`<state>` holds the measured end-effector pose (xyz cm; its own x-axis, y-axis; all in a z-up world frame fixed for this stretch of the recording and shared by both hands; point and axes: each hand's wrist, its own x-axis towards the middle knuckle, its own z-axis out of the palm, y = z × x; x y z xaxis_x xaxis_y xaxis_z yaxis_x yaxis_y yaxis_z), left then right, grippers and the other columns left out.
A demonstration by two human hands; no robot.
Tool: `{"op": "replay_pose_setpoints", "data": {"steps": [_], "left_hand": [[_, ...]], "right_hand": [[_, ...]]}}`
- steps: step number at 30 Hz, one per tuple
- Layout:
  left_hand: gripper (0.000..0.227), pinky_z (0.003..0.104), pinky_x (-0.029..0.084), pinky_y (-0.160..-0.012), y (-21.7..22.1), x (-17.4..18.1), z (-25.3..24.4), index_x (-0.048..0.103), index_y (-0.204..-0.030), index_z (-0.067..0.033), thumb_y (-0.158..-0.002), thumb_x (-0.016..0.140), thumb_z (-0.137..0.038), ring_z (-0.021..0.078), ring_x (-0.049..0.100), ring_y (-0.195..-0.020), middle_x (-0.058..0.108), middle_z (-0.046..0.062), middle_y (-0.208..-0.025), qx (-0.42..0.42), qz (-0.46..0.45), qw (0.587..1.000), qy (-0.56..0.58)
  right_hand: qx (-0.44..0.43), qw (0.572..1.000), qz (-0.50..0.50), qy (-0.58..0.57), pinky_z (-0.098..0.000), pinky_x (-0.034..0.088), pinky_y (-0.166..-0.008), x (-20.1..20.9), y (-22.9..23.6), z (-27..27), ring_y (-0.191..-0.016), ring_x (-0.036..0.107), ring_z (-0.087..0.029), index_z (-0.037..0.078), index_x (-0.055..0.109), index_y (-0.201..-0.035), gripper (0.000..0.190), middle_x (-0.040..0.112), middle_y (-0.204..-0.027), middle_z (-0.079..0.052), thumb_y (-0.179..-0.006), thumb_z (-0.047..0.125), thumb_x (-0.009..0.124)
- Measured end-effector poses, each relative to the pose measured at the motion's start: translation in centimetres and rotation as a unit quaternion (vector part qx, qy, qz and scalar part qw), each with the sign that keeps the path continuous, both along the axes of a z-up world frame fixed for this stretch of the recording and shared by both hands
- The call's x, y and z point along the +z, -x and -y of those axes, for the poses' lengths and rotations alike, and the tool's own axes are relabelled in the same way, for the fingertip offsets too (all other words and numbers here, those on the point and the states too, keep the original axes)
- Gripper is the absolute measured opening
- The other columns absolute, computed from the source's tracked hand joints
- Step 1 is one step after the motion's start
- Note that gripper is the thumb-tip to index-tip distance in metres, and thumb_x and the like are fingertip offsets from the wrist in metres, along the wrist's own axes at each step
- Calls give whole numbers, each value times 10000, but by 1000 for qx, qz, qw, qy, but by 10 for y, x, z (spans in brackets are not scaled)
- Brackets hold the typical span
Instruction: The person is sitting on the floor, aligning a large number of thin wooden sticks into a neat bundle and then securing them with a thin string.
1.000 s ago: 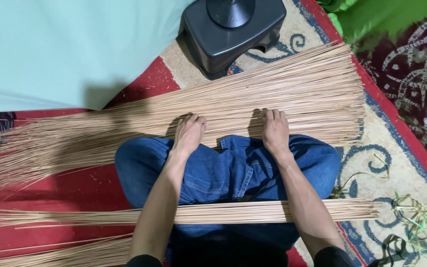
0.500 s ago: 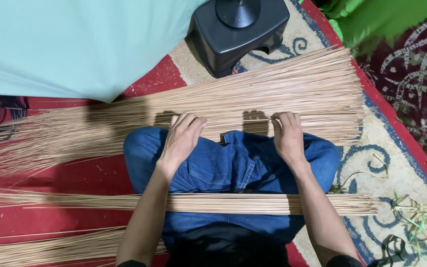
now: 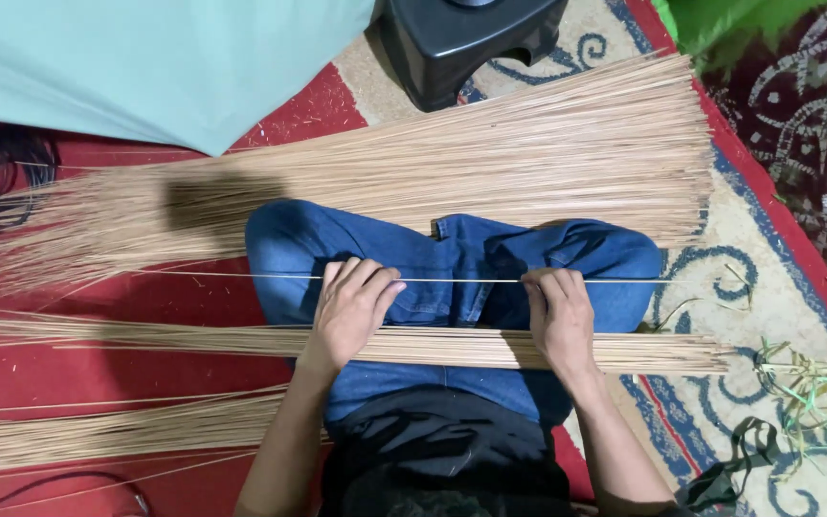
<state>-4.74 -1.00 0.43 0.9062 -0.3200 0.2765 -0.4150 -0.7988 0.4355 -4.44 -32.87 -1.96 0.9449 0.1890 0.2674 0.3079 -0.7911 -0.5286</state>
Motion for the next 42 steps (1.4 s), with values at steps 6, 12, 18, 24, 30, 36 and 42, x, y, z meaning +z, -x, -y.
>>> {"op": "replay_pose_setpoints", "data": {"steps": [6, 12, 18, 24, 30, 36, 42], "left_hand": [[186, 376, 448, -858, 38, -4, 13, 700, -1070, -145, -1026, 624, -309, 216, 633, -864, 600, 15, -853, -27, -35, 999, 10], [142, 375, 472, -930, 62, -17, 19, 698, -1069, -127, -1042, 584, -207, 235, 655, -1010, 626, 41, -911, -27, -56, 998, 22], [145, 393, 493, -995, 76, -15, 14, 711, -1057, -100, -1034, 611, -203, 272, 661, -1148, 661, 66, -997, -15, -59, 998, 29], [147, 414, 498, -1030, 83, -11, 14, 708, -1054, -99, -1020, 619, -211, 309, 615, -1255, 662, 94, -1110, 18, -68, 997, 17], [139, 420, 487, -1039, 85, -23, 14, 712, -1031, -115, -1007, 636, -229, 309, 607, -1279, 663, 86, -1152, 26, -63, 998, -7], [148, 413, 476, -1052, 83, -27, 14, 712, -1049, -137, -997, 658, -264, 287, 614, -1263, 665, 63, -1154, 29, -68, 997, -6], [171, 395, 475, -1031, 69, -26, 15, 712, -1086, -186, -992, 665, -321, 233, 623, -1235, 658, 8, -1133, 18, -95, 995, 8]], "right_hand": [[9, 999, -40, 9, -334, 573, -831, 15, 38, -7, -896, 679, -242, 123, 744, -963, 81, 674, -863, -25, -933, 48, 737], [13, 997, -72, 8, -310, 582, -798, 26, 58, -16, -856, 695, -219, 110, 780, -915, 104, 677, -845, -18, -902, 11, 752], [23, 997, -77, 3, -318, 583, -790, 6, 73, -18, -845, 678, -226, 119, 772, -927, 42, 652, -841, -18, -908, 83, 772], [23, 996, -87, -1, -299, 577, -793, 1, 81, -22, -869, 661, -219, 142, 770, -935, 29, 652, -869, -9, -919, 119, 762], [19, 996, -90, -4, -314, 582, -791, 0, 80, -22, -895, 656, -229, 121, 777, -954, 49, 652, -895, -22, -917, 95, 759], [5, 995, -96, -26, -308, 583, -799, 10, 76, -27, -874, 665, -231, 122, 781, -977, 78, 646, -879, -19, -900, 119, 791], [5, 997, -78, -28, -334, 582, -818, 6, 54, -22, -903, 659, -234, 147, 767, -1053, 193, 636, -929, -18, -868, 135, 819]]}}
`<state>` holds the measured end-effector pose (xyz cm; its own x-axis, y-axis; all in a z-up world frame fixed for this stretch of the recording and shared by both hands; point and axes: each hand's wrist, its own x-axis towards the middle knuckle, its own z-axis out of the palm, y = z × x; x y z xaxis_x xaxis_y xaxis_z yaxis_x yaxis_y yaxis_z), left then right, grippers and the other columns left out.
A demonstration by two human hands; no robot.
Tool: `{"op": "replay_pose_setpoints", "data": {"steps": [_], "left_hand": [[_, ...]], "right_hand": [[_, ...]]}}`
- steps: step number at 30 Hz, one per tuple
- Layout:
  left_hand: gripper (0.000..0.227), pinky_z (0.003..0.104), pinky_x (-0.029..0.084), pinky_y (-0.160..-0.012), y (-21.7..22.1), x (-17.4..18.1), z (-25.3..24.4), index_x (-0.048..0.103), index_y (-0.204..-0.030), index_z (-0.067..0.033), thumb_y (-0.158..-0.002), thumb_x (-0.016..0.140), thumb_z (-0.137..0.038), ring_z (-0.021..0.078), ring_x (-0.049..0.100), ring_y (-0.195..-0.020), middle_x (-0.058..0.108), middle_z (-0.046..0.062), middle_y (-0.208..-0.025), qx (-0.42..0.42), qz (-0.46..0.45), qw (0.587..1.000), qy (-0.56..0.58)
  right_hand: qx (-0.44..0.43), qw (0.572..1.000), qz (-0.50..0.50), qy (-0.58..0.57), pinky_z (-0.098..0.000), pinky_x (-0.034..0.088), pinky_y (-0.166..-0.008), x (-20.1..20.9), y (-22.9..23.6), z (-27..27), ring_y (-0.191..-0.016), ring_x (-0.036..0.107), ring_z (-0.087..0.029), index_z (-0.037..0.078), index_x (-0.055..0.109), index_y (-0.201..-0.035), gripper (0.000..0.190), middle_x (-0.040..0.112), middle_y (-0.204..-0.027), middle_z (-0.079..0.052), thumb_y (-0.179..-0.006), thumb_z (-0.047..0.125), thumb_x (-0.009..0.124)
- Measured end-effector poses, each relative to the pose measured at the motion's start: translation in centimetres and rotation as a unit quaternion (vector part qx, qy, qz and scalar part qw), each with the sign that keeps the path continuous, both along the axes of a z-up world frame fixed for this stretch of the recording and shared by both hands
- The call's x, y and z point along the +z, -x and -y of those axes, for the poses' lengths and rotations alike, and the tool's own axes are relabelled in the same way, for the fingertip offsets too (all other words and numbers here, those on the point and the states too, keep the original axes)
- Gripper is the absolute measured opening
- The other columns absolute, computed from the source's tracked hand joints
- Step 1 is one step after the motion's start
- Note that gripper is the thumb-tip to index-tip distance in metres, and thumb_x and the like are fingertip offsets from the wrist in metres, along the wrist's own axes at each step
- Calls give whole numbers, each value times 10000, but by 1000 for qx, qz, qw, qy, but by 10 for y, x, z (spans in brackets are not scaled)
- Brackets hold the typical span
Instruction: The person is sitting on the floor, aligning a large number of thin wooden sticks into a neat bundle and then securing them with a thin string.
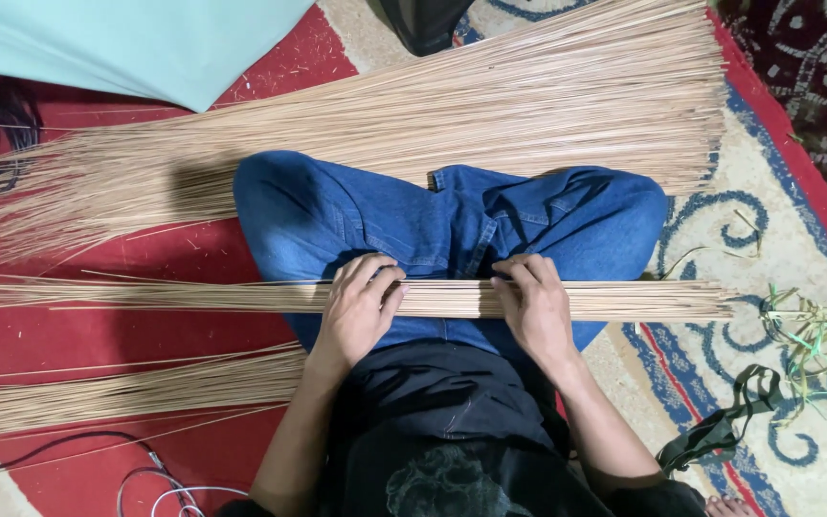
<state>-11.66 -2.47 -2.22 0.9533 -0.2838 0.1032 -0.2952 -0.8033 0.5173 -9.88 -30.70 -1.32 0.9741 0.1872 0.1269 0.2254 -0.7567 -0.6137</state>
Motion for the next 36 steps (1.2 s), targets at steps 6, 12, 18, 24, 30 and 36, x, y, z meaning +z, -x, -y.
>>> {"op": "replay_pose_setpoints", "data": {"steps": [6, 12, 18, 24, 30, 36], "left_hand": [[159, 398, 491, -981, -36, 22, 8, 717, -1094, -160, -989, 669, -270, 237, 671, -1130, 672, 26, -1070, -20, -16, 1000, 18], [146, 364, 497, -952, -93, 3, 15, 717, -1098, -198, -975, 679, -265, 195, 682, -1083, 674, -4, -1027, -22, 4, 1000, 14], [147, 432, 529, -875, -158, -21, 23, 708, -1080, -167, -941, 695, -214, 282, 691, -995, 660, 42, -958, -19, -15, 1000, 18], [131, 462, 525, -863, -208, -87, 24, 705, -1045, -184, -927, 702, -240, 304, 698, -988, 657, 24, -949, 1, -84, 996, -24], [85, 450, 543, -808, -220, -150, 22, 692, -1005, -171, -930, 652, -171, 301, 661, -981, 622, 43, -928, 21, -91, 995, -41], [107, 437, 524, -831, -224, -177, 24, 696, -983, -161, -877, 708, -159, 283, 610, -1036, 614, 53, -977, -4, -85, 991, -102]], "right_hand": [[-15, 999, 26, -21, -413, 573, -821, 8, -43, 1, -903, 661, -291, 76, 690, -1246, 360, 634, -968, -97, -900, 104, 785], [-17, 999, 41, 12, -402, 564, -820, -1, -97, 3, -912, 666, -291, 81, 709, -1172, 315, 634, -956, -81, -875, 94, 813], [-15, 998, 19, 66, -397, 577, -839, -59, -153, 21, -973, 675, -289, 106, 711, -1125, 295, 630, -978, -65, -851, 112, 820], [-35, 991, -37, 122, -406, 593, -853, -106, -194, 27, -1020, 677, -300, 133, 734, -1094, 258, 637, -984, -60, -848, 137, 812], [-29, 973, -14, 229, -380, 579, -842, -149, -205, 30, -1022, 624, -252, 175, 752, -1068, 197, 597, -1034, -34, -878, 213, 786], [-35, 966, -30, 255, -377, 558, -850, -164, -209, 28, -1064, 595, -248, 205, 757, -1067, 160, 591, -1065, -17, -910, 238, 757]]}}
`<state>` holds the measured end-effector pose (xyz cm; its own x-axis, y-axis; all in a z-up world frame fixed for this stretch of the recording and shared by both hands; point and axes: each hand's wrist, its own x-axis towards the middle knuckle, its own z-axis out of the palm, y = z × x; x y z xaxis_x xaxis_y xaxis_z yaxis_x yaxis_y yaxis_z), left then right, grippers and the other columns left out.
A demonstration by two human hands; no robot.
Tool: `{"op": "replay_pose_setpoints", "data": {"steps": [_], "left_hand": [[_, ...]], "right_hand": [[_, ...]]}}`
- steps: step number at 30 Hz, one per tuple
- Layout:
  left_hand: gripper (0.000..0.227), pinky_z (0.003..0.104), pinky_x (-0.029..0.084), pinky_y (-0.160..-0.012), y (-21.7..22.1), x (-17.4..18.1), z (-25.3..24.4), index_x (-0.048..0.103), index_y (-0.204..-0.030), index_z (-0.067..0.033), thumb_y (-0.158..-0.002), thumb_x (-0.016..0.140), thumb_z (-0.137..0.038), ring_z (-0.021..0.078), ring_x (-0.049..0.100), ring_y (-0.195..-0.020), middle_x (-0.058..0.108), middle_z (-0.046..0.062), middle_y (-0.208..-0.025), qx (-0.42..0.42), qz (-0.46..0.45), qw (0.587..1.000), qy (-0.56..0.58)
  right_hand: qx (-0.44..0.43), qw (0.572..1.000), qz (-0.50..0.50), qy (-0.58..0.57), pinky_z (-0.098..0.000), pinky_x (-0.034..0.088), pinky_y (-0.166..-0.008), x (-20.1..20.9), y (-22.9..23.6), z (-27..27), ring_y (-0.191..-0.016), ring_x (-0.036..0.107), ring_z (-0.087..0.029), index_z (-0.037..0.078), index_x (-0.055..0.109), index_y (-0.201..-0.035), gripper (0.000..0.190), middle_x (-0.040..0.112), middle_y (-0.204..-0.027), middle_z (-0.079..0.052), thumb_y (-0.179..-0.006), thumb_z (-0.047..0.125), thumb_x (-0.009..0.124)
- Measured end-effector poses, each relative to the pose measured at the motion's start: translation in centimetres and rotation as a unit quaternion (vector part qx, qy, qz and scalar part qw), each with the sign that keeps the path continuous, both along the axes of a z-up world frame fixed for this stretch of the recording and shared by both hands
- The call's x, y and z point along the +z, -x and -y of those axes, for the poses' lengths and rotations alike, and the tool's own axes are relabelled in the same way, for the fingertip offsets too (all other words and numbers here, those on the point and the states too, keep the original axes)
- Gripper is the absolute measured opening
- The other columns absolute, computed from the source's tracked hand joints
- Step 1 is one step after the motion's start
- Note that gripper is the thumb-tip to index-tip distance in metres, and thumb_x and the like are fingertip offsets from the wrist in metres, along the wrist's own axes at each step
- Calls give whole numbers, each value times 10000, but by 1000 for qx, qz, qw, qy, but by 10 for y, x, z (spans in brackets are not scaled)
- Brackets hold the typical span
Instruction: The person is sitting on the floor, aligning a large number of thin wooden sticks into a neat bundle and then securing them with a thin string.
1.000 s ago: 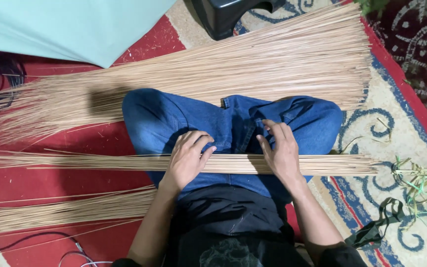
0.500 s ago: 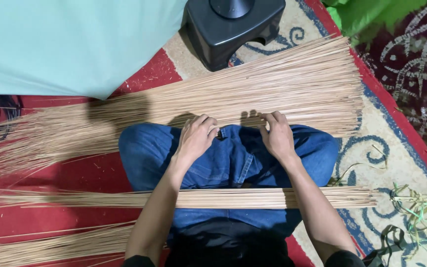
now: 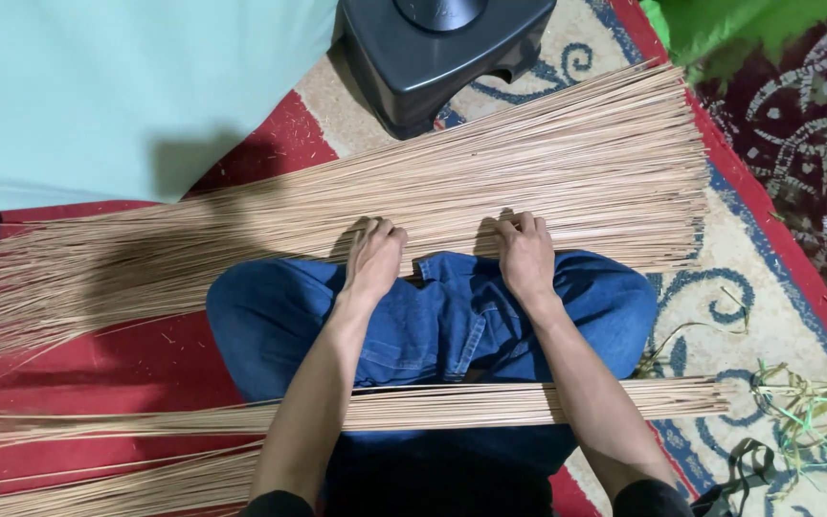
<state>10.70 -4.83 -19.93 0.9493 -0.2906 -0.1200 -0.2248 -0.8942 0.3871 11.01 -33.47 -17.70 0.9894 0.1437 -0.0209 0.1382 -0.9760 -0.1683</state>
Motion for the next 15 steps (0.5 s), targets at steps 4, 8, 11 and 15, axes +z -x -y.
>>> {"op": "replay_pose_setpoints", "data": {"steps": [4, 8, 11, 15], "left_hand": [[106, 434, 517, -853, 1, -4, -1, 709, -963, -166, -859, 724, -152, 279, 577, -1058, 601, 48, -996, -8, -5, 1000, 6], [81, 426, 500, -854, 1, -7, -1, 693, -942, -160, -864, 712, -153, 281, 545, -1053, 575, 53, -990, -5, -7, 1000, 16], [87, 423, 501, -864, 1, -4, -1, 695, -950, -158, -865, 713, -152, 279, 538, -1066, 571, 51, -998, -2, -16, 1000, 23], [102, 430, 505, -862, -1, -7, -1, 697, -968, -151, -869, 716, -143, 282, 535, -1071, 571, 57, -1009, 6, -20, 999, 33]], "right_hand": [[-4, 1000, -8, 5, -381, 546, -871, -12, -1, 2, -1093, 579, -251, 218, 769, -1049, 149, 595, -1064, -14, -903, 250, 766], [-11, 1000, -18, 23, -351, 521, -872, -19, -4, 3, -1100, 550, -224, 240, 759, -994, 87, 568, -1057, 14, -912, 266, 751], [-14, 999, -27, 24, -345, 516, -881, -17, -4, 2, -1103, 546, -216, 243, 753, -986, 69, 562, -1055, 22, -925, 272, 738], [-19, 999, -38, 22, -347, 511, -883, -21, -5, 3, -1111, 545, -214, 239, 737, -992, 62, 562, -1059, 27, -937, 264, 723]]}}
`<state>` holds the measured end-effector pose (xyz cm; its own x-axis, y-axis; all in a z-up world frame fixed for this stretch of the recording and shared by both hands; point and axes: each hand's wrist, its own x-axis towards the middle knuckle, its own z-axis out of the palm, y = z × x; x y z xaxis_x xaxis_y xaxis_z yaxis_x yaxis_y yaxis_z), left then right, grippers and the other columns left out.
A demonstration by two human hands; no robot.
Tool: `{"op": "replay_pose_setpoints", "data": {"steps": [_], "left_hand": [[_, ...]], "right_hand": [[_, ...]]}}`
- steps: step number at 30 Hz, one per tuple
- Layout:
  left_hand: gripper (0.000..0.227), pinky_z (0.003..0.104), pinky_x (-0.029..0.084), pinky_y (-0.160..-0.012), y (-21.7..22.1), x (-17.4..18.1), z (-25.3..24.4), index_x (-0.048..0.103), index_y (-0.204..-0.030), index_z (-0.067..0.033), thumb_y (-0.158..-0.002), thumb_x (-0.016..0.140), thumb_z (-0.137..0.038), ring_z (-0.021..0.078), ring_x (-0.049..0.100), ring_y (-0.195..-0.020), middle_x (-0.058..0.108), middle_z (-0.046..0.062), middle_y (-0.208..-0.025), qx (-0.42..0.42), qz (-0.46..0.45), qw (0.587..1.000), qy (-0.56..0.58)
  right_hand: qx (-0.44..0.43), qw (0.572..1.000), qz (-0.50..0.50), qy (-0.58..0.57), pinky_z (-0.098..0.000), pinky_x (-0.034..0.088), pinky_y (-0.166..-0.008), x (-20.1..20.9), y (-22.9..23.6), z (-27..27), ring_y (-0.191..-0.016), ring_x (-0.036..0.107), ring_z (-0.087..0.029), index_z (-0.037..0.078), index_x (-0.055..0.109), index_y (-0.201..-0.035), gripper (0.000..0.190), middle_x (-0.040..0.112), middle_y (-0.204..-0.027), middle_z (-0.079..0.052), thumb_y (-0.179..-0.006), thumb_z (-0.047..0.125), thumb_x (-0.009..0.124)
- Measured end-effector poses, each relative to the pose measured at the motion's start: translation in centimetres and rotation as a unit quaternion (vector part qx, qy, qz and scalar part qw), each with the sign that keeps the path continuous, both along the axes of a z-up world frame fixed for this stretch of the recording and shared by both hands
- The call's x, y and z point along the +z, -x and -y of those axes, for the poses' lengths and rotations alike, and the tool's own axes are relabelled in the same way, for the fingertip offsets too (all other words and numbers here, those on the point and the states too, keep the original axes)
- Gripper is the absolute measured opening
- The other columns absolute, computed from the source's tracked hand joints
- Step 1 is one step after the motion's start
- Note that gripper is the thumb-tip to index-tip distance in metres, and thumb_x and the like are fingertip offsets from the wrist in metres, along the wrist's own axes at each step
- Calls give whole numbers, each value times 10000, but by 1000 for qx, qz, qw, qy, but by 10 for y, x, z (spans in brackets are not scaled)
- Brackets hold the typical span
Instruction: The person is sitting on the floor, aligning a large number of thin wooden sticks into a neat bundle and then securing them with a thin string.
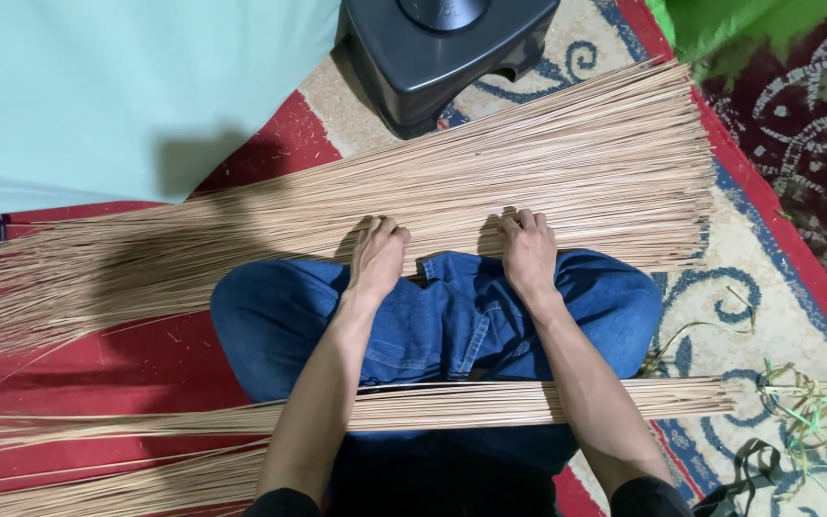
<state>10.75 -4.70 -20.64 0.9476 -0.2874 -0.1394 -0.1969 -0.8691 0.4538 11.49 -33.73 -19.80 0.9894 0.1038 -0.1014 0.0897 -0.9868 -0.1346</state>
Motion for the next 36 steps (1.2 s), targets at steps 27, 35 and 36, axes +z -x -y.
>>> {"op": "replay_pose_setpoints", "data": {"steps": [27, 35, 36], "left_hand": [[112, 359, 426, -794, 4, 71, -1, 589, -1067, -147, -1052, 509, -224, 231, 585, -948, 534, 16, -932, 9, 192, 981, 8], [146, 357, 433, -759, 32, 133, -13, 630, -1079, -129, -1069, 527, -232, 243, 595, -920, 554, 32, -925, -13, 231, 972, 51], [159, 357, 434, -755, 38, 141, -15, 643, -1071, -121, -1067, 543, -245, 245, 597, -918, 563, 36, -930, -19, 237, 970, 57]], "right_hand": [[-11, 979, 119, -164, -367, 554, -899, 48, 4, -2, -1074, 594, -263, 136, 720, -1013, 68, 556, -1066, -22, -952, 149, 747], [27, 971, 157, -176, -376, 549, -895, 109, 25, 5, -1106, 605, -268, 146, 706, -1018, 86, 536, -1089, -8, -950, 143, 759], [34, 970, 165, -175, -383, 549, -896, 112, 30, 8, -1104, 606, -274, 153, 703, -1017, 113, 541, -1084, -10, -930, 152, 774]]}}
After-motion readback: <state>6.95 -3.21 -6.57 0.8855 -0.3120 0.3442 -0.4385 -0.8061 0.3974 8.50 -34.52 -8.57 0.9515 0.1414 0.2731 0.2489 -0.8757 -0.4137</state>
